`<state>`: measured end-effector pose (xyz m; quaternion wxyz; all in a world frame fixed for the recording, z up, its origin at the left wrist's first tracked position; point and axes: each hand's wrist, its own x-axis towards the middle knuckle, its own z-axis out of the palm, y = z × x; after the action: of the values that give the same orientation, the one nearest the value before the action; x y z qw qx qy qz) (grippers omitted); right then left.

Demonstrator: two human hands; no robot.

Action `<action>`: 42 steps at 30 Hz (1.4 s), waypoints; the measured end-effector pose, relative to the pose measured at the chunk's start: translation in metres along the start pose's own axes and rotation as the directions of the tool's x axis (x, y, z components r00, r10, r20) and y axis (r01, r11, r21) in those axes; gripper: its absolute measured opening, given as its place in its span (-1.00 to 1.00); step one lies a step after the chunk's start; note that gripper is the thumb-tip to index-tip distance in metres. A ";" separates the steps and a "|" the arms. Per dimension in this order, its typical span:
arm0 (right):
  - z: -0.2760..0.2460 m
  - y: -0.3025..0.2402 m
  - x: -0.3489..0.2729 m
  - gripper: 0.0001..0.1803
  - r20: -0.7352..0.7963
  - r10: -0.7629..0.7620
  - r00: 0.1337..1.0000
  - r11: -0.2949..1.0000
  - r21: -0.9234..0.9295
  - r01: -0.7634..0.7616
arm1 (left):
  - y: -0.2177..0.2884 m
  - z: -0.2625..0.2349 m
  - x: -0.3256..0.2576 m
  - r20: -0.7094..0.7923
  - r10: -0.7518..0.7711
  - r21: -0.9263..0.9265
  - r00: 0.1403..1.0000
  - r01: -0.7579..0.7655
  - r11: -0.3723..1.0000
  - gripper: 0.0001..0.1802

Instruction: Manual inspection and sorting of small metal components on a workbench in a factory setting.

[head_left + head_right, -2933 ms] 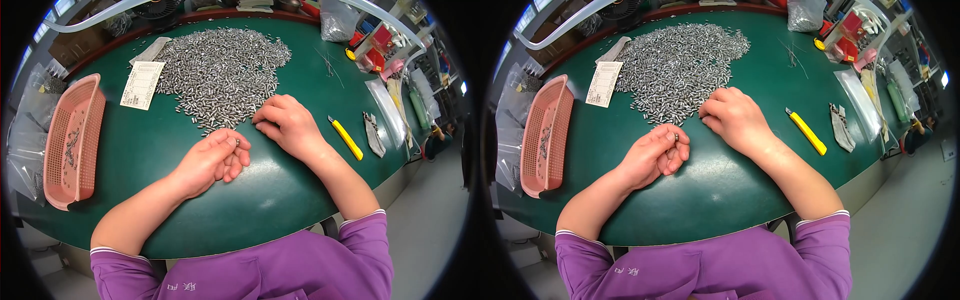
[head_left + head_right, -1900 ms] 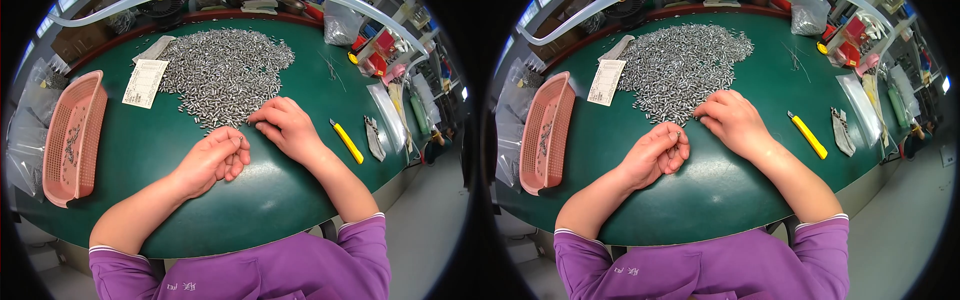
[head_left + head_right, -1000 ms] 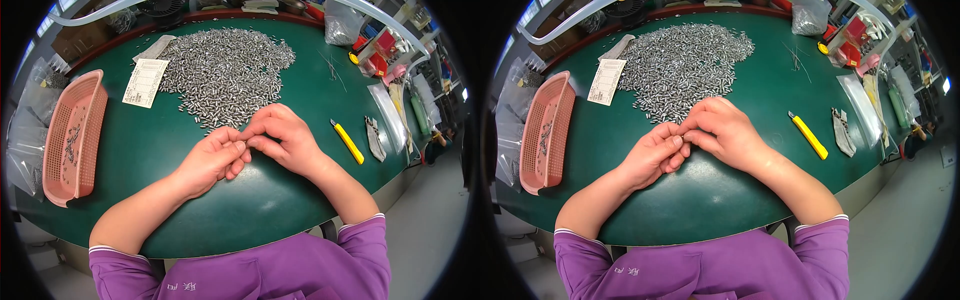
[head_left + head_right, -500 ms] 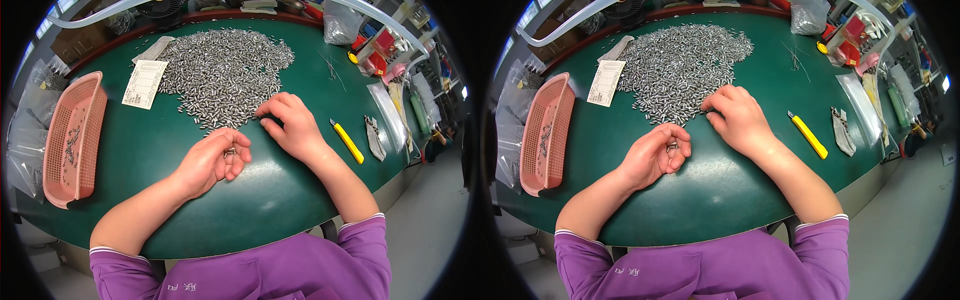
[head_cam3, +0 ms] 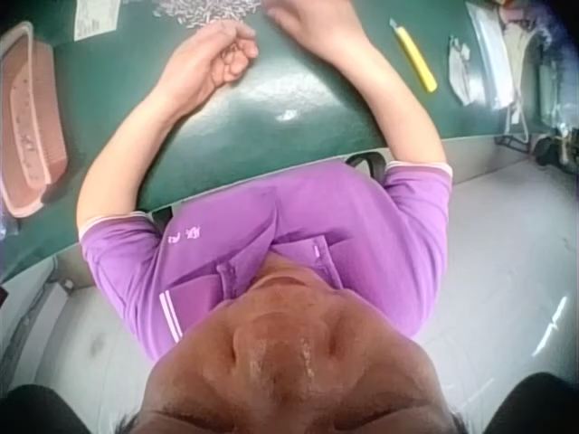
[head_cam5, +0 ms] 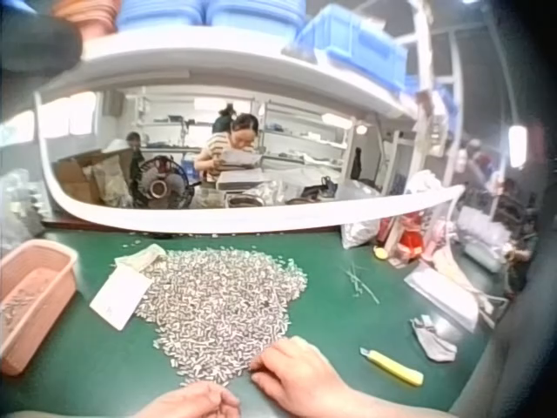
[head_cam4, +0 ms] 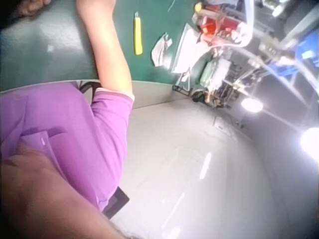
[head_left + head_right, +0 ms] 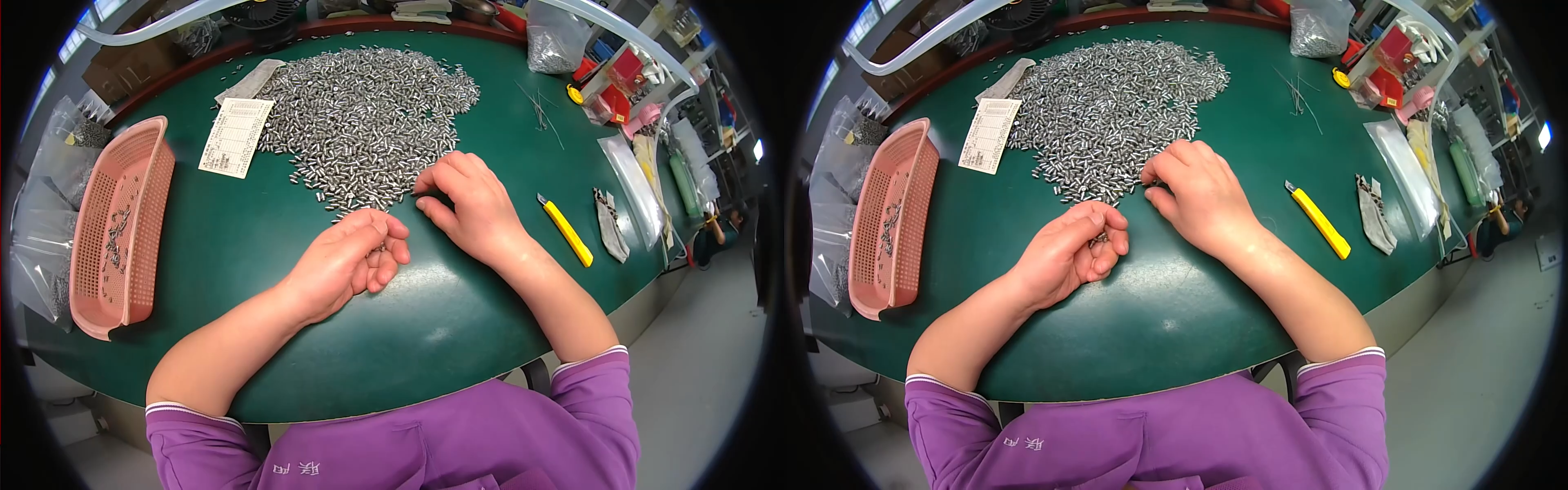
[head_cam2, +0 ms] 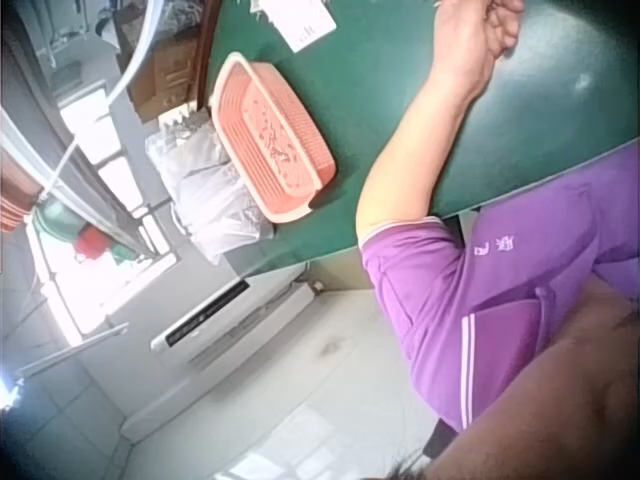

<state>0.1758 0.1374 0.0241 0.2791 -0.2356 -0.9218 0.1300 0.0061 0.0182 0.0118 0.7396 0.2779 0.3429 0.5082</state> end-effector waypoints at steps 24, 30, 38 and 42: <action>-0.008 -0.019 -0.001 -0.90 0.115 -0.072 0.991 0.944 0.327 0.031 | -0.001 0.002 0.000 0.004 0.022 0.075 1.000 -0.023 0.997 -0.85; -0.010 -0.022 -0.001 -0.90 0.068 -0.115 0.991 0.944 0.319 0.088 | -0.001 0.002 -0.001 0.006 0.032 0.124 0.999 -0.032 0.992 -0.87; -0.008 0.003 0.001 -0.88 -0.057 0.072 0.996 0.994 0.081 -0.067 | -0.001 0.001 0.000 0.016 0.016 0.070 1.000 -0.017 0.997 -0.83; -0.006 0.006 -0.001 -0.86 -0.034 0.077 0.996 0.997 0.023 -0.076 | -0.001 0.000 0.000 0.031 0.019 0.042 0.999 -0.021 0.999 -0.78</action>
<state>0.1826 0.1427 0.0261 0.2923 -0.2700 -0.9057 0.1464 0.0069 0.0180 0.0111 0.7335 0.3049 0.3394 0.5038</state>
